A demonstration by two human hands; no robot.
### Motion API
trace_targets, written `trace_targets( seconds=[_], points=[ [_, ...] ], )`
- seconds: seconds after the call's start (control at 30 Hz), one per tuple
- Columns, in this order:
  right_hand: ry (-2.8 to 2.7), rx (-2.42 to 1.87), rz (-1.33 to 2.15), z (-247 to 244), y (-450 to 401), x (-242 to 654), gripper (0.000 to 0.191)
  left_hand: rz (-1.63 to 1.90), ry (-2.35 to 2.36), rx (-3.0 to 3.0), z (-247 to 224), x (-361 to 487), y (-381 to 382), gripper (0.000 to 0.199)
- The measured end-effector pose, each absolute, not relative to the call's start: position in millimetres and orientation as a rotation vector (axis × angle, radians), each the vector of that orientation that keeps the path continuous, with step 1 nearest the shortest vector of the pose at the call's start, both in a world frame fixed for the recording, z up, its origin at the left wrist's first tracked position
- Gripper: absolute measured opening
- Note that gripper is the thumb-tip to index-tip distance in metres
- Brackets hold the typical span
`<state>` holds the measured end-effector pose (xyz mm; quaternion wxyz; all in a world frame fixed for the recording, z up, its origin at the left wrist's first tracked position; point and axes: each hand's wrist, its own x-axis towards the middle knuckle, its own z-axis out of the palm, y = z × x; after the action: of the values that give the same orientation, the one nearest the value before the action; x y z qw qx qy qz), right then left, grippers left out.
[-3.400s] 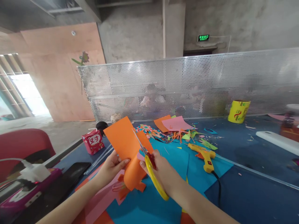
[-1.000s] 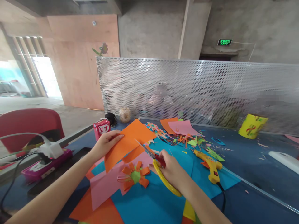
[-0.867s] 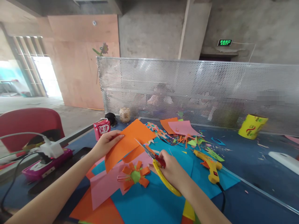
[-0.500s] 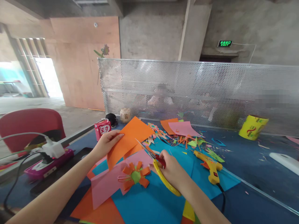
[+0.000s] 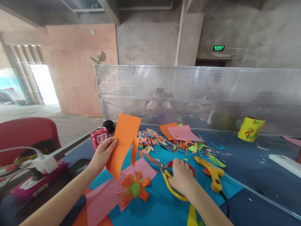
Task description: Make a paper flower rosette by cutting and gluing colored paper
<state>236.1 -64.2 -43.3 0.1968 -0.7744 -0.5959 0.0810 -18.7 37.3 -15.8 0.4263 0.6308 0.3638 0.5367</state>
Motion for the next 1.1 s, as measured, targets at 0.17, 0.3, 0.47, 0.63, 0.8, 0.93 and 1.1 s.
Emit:
trace_targets(
  seconds=[0.17,0.3,0.47,0.63,0.8,0.93,1.1],
  points=[
    [-1.751,-2.076,0.349,-39,-69,235,0.029,1.201,0.811,1.525,-17,-8,21,0.035],
    [-1.737,-1.907,0.275,-31,-72,221,0.041,1.08,0.702,1.51,-18,-3,12,0.032],
    [-1.649,-1.45,0.344,-28,-73,206,0.023,0.986,0.696,1.647,-21,5,5,0.035],
    [-1.535,-1.373,0.294,-27,-69,212,0.021,1.234,0.858,1.639,-20,2,15,0.036],
    [-1.319,-1.334,0.411,-29,-62,226,0.024,1.387,1.124,1.727,-14,-24,46,0.03],
    [-1.186,-1.247,0.604,-31,-58,231,0.031,1.163,1.288,2.035,-12,-43,63,0.019],
    [-1.126,-1.173,0.781,-32,-55,227,0.031,1.055,1.482,2.282,-15,-48,64,0.022]
  ],
)
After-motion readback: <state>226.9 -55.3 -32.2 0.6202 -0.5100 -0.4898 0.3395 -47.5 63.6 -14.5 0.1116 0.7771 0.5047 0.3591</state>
